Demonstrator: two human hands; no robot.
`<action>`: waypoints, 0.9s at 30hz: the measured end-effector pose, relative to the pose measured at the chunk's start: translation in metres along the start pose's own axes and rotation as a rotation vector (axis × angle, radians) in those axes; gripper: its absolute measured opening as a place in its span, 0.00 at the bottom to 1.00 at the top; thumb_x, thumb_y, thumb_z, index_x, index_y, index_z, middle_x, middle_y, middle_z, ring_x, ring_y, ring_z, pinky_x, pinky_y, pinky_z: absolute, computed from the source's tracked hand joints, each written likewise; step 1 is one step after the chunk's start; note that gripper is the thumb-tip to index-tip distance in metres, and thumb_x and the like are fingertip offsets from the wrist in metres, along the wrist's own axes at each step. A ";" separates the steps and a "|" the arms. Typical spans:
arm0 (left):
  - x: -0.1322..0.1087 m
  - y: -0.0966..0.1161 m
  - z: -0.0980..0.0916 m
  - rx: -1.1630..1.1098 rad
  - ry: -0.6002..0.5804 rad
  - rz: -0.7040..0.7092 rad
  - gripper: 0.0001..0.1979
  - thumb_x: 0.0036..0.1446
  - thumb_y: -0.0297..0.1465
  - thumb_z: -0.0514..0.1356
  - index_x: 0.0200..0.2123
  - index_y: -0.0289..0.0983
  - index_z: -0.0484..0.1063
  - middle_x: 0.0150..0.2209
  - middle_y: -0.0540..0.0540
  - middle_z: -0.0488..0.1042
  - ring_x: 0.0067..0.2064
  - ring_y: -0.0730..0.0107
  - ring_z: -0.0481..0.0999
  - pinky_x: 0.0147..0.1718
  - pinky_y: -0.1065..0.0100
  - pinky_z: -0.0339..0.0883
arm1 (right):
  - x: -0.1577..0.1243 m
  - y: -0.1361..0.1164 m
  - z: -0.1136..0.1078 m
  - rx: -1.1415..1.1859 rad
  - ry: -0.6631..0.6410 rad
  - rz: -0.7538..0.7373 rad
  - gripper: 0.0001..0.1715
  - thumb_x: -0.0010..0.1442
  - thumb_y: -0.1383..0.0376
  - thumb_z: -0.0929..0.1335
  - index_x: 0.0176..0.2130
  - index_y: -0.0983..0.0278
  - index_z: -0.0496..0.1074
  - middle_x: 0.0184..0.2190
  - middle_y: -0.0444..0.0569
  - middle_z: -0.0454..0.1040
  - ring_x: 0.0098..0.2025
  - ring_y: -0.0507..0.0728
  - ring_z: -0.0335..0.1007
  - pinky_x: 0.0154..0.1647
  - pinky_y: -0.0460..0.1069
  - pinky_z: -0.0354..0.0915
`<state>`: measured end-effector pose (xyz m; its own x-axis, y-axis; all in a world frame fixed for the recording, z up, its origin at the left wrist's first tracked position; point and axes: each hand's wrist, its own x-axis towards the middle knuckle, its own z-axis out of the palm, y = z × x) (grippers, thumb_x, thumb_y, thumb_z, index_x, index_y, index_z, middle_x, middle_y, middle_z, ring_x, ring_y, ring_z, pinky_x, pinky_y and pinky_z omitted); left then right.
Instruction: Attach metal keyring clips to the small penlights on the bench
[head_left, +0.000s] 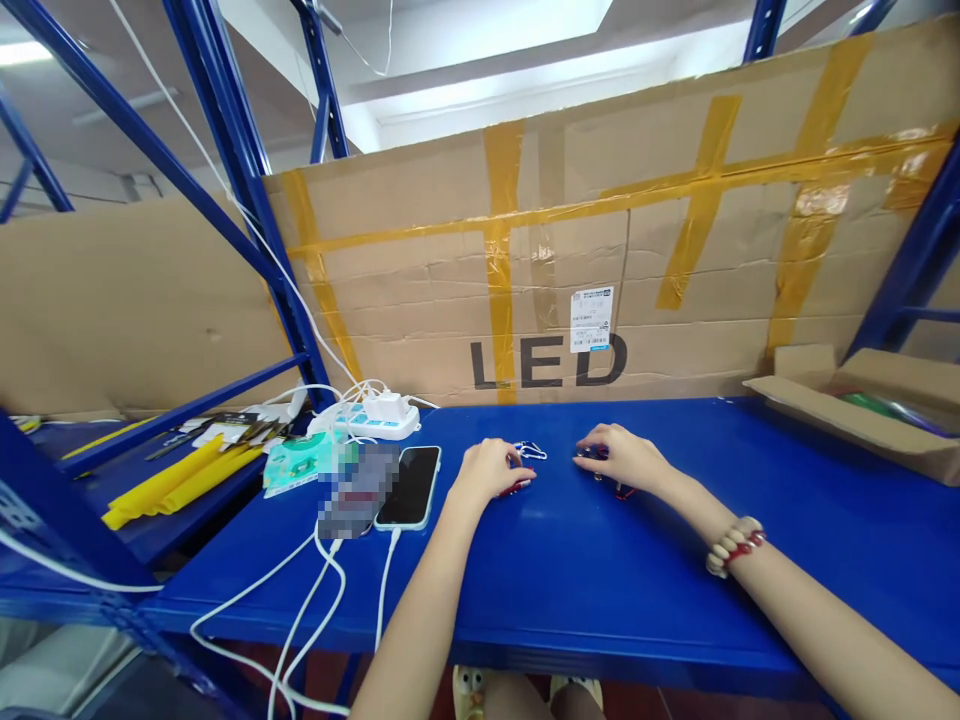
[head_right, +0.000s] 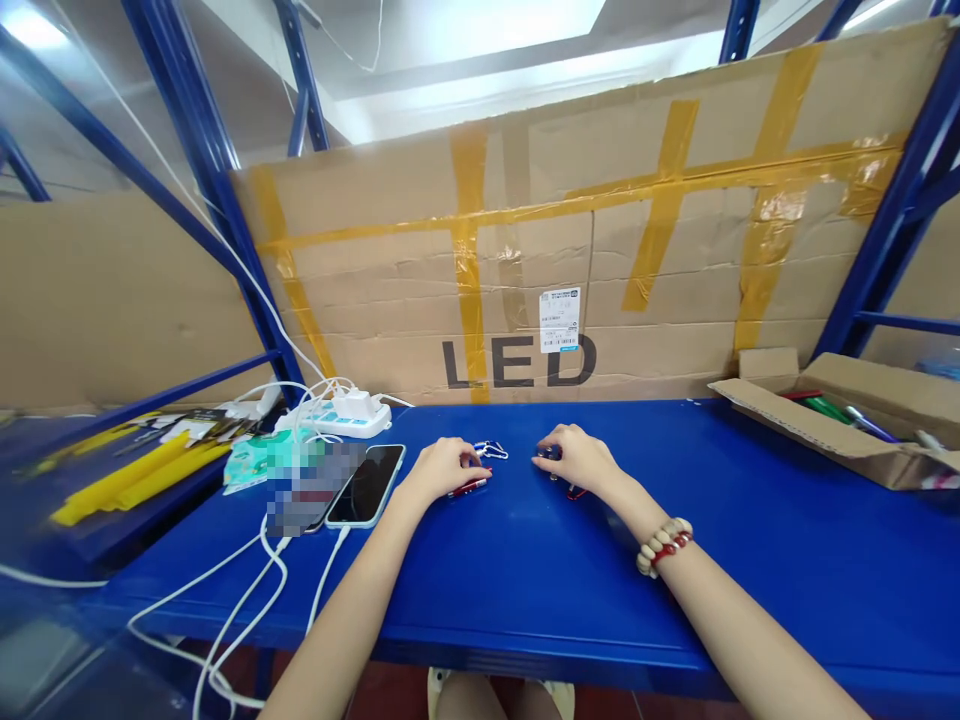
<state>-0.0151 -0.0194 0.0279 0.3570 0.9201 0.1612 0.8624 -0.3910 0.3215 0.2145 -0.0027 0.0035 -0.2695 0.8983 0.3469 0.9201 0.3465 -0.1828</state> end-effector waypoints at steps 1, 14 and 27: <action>0.000 0.000 0.000 -0.007 -0.021 -0.013 0.16 0.48 0.45 0.59 0.31 0.39 0.77 0.33 0.45 0.76 0.37 0.59 0.74 0.33 0.67 0.65 | 0.000 0.000 0.001 -0.003 -0.002 0.002 0.14 0.53 0.54 0.66 0.36 0.56 0.77 0.40 0.46 0.75 0.44 0.58 0.69 0.35 0.48 0.65; -0.001 0.008 0.010 -0.025 0.005 -0.059 0.13 0.48 0.41 0.58 0.33 0.41 0.77 0.35 0.46 0.78 0.39 0.61 0.75 0.38 0.64 0.66 | 0.001 -0.002 -0.001 -0.009 -0.013 0.050 0.12 0.53 0.58 0.66 0.35 0.56 0.78 0.40 0.46 0.76 0.44 0.59 0.70 0.35 0.49 0.66; 0.003 0.018 0.030 0.033 0.097 0.071 0.09 0.56 0.33 0.55 0.38 0.38 0.72 0.43 0.45 0.74 0.46 0.61 0.71 0.44 0.63 0.64 | 0.004 0.004 0.008 0.029 0.045 -0.012 0.10 0.52 0.57 0.67 0.32 0.56 0.78 0.36 0.45 0.76 0.40 0.57 0.70 0.33 0.48 0.65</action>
<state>0.0125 -0.0231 0.0062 0.3830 0.8827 0.2725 0.8480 -0.4529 0.2752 0.2147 0.0048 -0.0034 -0.2664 0.8813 0.3902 0.9081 0.3652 -0.2050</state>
